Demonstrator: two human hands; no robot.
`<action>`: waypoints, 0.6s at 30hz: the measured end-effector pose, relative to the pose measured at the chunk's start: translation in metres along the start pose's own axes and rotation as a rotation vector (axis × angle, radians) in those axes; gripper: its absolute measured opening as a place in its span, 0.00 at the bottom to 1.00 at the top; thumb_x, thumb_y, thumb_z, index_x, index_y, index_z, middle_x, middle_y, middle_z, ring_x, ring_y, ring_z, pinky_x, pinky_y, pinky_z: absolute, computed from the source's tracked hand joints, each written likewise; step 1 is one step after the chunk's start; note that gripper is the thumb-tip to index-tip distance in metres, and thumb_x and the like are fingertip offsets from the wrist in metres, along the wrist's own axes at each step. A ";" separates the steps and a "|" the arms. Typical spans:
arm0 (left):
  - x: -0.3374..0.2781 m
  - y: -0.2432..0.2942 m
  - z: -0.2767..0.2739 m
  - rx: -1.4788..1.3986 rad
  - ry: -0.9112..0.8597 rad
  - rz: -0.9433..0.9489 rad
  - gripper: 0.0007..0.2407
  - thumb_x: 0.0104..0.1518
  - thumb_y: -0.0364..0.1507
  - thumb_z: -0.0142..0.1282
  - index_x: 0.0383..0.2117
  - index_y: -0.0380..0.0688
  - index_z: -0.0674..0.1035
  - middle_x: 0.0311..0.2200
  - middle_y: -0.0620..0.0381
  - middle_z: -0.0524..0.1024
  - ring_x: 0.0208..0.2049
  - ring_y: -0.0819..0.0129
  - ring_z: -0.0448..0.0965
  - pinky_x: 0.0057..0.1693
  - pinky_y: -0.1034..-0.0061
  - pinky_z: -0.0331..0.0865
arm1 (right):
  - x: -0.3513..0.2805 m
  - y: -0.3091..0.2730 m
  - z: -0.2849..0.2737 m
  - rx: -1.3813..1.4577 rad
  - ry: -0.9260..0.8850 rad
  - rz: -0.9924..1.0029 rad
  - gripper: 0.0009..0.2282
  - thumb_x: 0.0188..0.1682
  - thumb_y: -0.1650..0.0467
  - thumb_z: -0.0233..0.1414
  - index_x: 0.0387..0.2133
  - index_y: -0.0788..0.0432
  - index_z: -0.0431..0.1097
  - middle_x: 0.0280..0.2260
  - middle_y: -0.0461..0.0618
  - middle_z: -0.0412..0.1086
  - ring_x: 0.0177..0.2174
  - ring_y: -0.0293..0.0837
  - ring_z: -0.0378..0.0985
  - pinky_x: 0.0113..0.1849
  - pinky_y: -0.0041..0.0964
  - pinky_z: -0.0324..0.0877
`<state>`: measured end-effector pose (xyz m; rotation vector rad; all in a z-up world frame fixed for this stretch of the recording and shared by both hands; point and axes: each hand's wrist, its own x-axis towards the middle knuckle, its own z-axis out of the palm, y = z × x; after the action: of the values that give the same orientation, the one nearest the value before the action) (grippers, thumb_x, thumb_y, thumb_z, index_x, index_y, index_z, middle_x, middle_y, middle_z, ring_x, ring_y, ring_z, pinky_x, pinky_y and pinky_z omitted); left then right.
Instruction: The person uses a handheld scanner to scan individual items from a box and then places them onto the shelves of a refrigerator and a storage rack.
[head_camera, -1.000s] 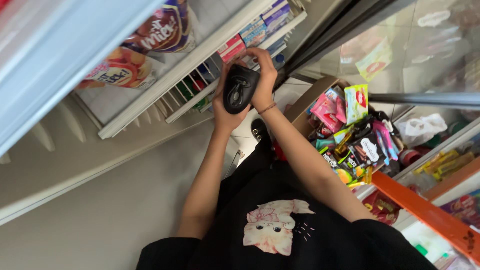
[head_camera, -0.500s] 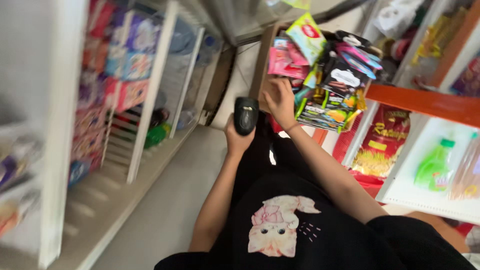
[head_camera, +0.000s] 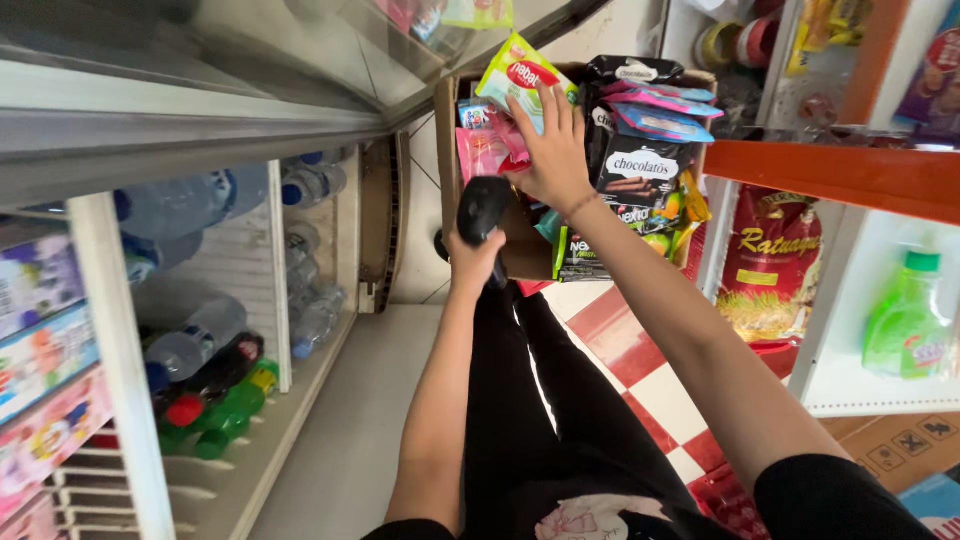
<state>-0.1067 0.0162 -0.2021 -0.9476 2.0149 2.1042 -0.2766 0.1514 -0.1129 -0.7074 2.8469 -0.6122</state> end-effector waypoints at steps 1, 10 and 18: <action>0.014 -0.016 0.002 -0.036 -0.037 -0.139 0.12 0.46 0.22 0.66 0.36 0.30 0.82 0.32 0.52 0.80 0.33 0.63 0.81 0.45 0.67 0.75 | 0.009 0.001 0.007 -0.120 -0.120 0.058 0.49 0.25 0.62 0.70 0.65 0.48 0.52 0.64 0.69 0.47 0.62 0.71 0.48 0.54 0.76 0.52; 0.072 -0.034 0.036 -0.859 -0.020 -0.428 0.17 0.47 0.18 0.57 0.46 0.32 0.74 0.34 0.47 0.76 0.33 0.62 0.82 0.41 0.61 0.79 | 0.006 0.040 0.071 -0.394 -0.060 -0.068 0.35 0.54 0.68 0.57 0.74 0.50 0.48 0.67 0.61 0.54 0.64 0.65 0.56 0.59 0.65 0.57; 0.018 0.025 0.024 -0.317 0.102 -0.092 0.14 0.49 0.17 0.62 0.42 0.32 0.76 0.31 0.53 0.78 0.32 0.66 0.80 0.43 0.71 0.75 | -0.019 0.035 0.046 -0.286 -0.052 -0.173 0.27 0.52 0.72 0.51 0.68 0.56 0.58 0.62 0.56 0.63 0.60 0.59 0.64 0.59 0.60 0.59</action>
<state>-0.1411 0.0286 -0.1902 -1.1897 1.6688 2.4133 -0.2635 0.1729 -0.1686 -1.0057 2.8741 -0.2015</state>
